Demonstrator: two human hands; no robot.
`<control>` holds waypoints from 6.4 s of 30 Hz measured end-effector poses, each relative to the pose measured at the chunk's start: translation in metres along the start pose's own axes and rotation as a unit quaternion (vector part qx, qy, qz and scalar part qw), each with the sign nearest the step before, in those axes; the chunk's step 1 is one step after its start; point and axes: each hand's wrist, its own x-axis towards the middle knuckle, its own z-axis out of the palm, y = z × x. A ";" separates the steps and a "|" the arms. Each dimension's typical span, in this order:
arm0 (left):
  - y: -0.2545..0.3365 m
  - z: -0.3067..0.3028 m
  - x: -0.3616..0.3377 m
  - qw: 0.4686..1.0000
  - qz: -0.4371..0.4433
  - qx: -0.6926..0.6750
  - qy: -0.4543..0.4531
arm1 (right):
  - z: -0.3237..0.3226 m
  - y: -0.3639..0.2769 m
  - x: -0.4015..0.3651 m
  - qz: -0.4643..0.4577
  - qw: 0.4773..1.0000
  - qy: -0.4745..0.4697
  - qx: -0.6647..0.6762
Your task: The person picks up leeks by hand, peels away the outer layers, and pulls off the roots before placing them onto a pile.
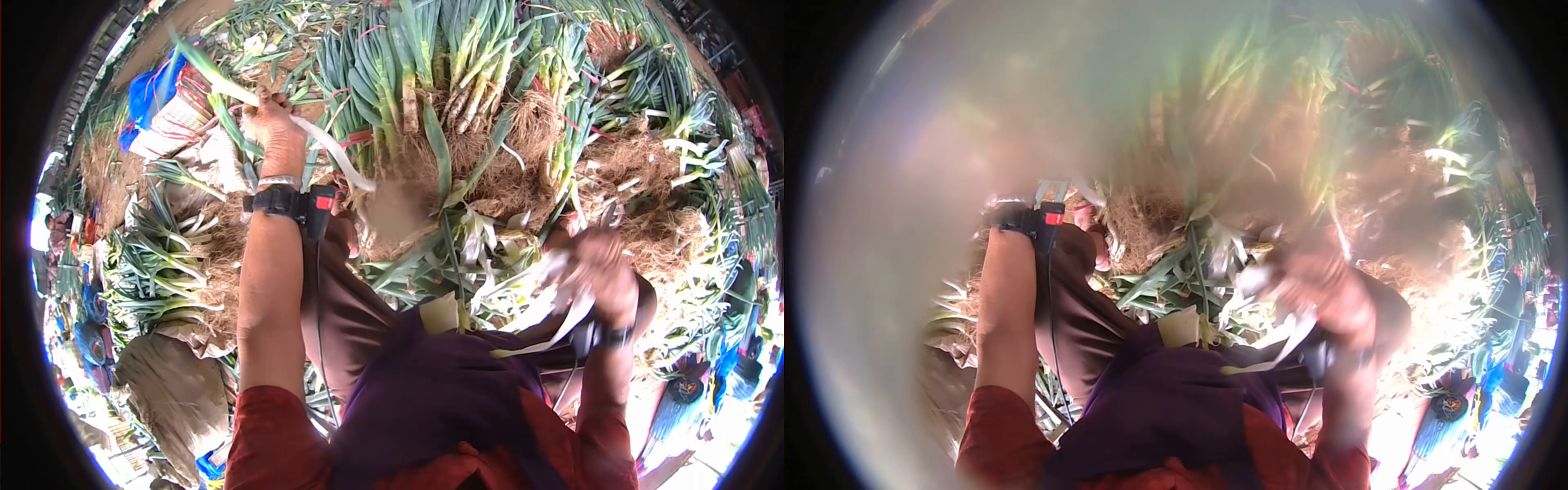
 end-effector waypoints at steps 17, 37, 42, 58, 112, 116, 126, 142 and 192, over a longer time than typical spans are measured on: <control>0.002 0.003 -0.061 0.904 -0.336 0.101 -0.246 | 0.099 0.409 0.274 0.355 0.785 0.299 0.410; -0.009 0.012 -0.093 0.868 -0.366 0.128 -0.309 | 0.048 0.249 0.222 0.073 0.815 0.437 0.373; -0.019 0.025 -0.092 0.886 -0.334 0.152 -0.284 | 0.045 0.179 0.225 0.029 0.925 0.370 0.080; 0.019 0.017 -0.099 0.922 -0.032 0.017 -0.385 | 0.164 0.196 0.226 -0.042 0.996 0.071 0.019; 0.036 -0.030 -0.042 0.994 0.033 -0.002 -0.101 | 0.219 0.104 0.035 -0.077 0.976 0.005 -0.205; 0.055 -0.040 0.001 0.992 0.123 0.000 -0.038 | 0.247 0.229 -0.070 0.261 0.859 -0.398 -0.187; 0.010 -0.028 -0.045 0.970 -0.108 0.021 -0.216 | 0.137 0.142 0.123 0.060 0.960 0.076 0.262; 0.024 -0.044 -0.013 0.995 0.015 0.047 -0.092 | 0.203 0.114 0.015 0.336 0.797 0.065 0.498; 0.031 -0.010 -0.073 0.942 -0.233 0.105 -0.217 | 0.212 0.224 0.167 0.333 0.816 0.253 0.399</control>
